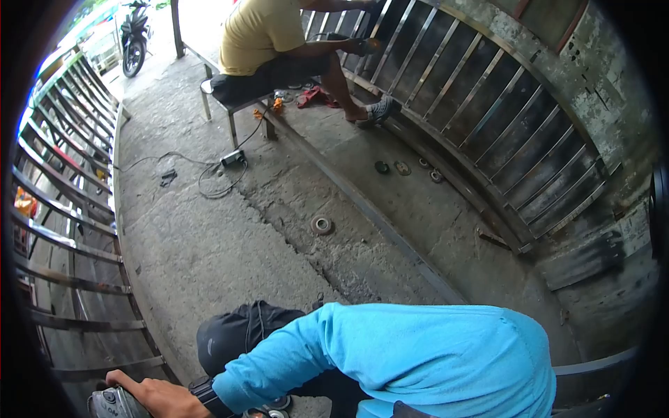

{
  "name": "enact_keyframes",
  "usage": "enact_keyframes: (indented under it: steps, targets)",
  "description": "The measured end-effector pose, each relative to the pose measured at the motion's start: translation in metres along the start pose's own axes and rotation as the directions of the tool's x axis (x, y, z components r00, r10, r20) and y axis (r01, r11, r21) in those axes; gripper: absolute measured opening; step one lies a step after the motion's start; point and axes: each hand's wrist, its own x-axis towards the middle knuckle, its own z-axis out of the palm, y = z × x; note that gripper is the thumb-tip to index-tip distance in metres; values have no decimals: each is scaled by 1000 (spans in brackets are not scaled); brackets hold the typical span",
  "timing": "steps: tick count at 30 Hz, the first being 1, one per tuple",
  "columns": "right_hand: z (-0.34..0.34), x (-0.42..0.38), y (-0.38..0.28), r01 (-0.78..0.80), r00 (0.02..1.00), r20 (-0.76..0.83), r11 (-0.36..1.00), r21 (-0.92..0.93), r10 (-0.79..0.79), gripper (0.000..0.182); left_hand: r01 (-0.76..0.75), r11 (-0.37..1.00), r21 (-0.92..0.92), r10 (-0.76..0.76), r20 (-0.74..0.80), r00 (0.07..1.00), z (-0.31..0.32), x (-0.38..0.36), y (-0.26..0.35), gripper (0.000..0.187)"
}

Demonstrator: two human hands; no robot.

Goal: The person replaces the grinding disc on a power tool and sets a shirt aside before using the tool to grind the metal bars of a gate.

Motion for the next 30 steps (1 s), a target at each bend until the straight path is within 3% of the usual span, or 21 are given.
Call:
enact_keyframes:
  steps: [3,9,10,11,12,16,19,20,23,27,30]
  targets:
    - [-4,8,10,-106,990,-79,991,78,113,107,7,996,-84,-10,-32,999,6,44,11,49]
    - [0,30,57,-207,972,-80,964,169,223,107,20,976,-217,-38,-78,996,7,94,23,50]
    - [15,43,91,-160,972,-119,946,282,200,106,24,972,-233,-44,-82,996,7,100,24,50]
    - [4,49,76,-107,970,-161,915,388,182,106,27,968,-249,-50,-85,995,6,106,25,50]
    - [-1,35,57,-332,918,-150,917,219,368,106,29,964,-263,-54,-88,995,6,112,26,50]
    - [13,51,92,-466,812,-209,820,331,546,102,49,948,-315,-80,-84,993,4,127,26,50]
    - [27,59,126,-532,752,-282,801,276,596,94,54,937,-344,-88,-83,993,3,136,25,50]
    - [25,61,134,-469,793,-238,812,347,560,89,54,933,-356,-90,-86,992,4,139,24,50]
    - [36,66,164,-442,770,-307,814,376,560,89,47,922,-384,-91,-98,991,4,146,22,50]
    - [33,63,166,-457,761,-278,788,412,586,89,50,911,-410,-101,-103,990,3,147,17,50]
    - [39,63,175,-560,684,-384,784,269,620,89,56,907,-418,-107,-100,989,1,148,15,50]
